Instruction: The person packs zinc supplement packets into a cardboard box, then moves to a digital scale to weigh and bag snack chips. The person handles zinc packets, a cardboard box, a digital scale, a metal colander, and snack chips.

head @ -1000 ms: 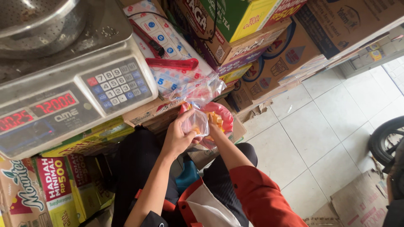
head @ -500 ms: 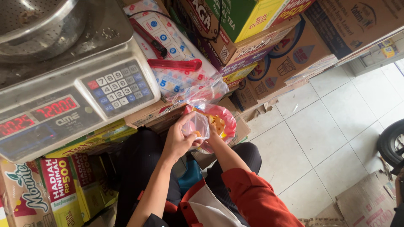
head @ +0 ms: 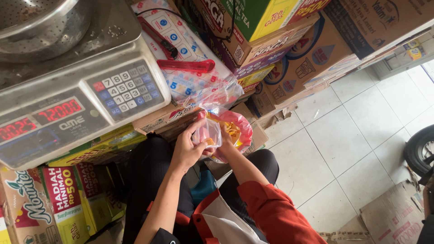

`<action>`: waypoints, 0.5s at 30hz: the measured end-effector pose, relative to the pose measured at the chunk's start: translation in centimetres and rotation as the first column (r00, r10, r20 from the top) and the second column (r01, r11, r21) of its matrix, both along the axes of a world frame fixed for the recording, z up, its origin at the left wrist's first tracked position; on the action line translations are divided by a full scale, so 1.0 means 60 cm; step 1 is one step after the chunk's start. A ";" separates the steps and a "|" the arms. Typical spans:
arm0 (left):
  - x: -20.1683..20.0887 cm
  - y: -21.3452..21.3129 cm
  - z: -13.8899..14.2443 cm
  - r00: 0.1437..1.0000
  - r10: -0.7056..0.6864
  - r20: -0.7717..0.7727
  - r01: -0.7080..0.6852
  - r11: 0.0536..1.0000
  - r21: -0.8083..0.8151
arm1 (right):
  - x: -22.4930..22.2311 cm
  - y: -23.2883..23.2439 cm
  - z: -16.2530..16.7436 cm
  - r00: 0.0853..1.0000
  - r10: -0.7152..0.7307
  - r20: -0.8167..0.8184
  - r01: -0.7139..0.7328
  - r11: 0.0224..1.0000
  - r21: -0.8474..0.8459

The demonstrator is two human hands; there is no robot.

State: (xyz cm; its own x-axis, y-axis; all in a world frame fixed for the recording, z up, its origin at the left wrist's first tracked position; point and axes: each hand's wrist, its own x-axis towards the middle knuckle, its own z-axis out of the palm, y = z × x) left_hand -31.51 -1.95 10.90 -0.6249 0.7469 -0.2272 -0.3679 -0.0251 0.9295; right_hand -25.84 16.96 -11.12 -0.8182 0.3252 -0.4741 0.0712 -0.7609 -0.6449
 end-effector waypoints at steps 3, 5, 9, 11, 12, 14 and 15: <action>0.002 -0.006 0.004 1.000 -0.004 0.008 0.004 1.000 -0.021 | -0.005 0.022 0.017 0.930 0.206 0.303 -0.354 0.720 0.597; 0.002 -0.009 0.007 1.000 0.004 -0.022 -0.004 1.000 -0.023 | -0.012 0.042 0.024 0.779 0.228 0.585 -0.616 0.098 0.782; 0.005 -0.012 0.008 1.000 0.010 -0.011 -0.011 1.000 -0.027 | -0.005 0.070 0.025 0.828 0.363 0.428 -0.482 0.072 0.873; 0.005 -0.012 0.006 1.000 0.008 -0.013 -0.009 1.000 -0.024 | 0.009 0.078 0.026 0.882 0.301 0.364 -0.438 0.233 0.868; 0.006 -0.011 0.004 1.000 0.006 -0.015 -0.006 1.000 -0.022 | 0.015 0.081 0.034 0.843 0.201 0.500 -0.532 0.167 0.830; 0.007 -0.009 0.001 1.000 0.003 -0.029 -0.003 1.000 -0.008 | 0.027 0.089 0.068 0.774 0.182 0.607 -0.633 0.254 0.731; 0.008 -0.008 -0.001 0.999 0.004 -0.035 -0.004 1.000 -0.001 | 0.035 0.096 0.095 0.767 0.273 0.581 -0.640 0.386 0.664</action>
State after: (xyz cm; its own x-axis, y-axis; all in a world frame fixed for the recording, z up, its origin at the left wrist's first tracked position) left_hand -31.04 -2.41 10.84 -0.6356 0.7441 -0.2056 -0.3350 -0.0260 0.9418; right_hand -23.75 22.72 -5.43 -0.8153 0.3202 -0.4825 0.5697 0.2944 -0.7673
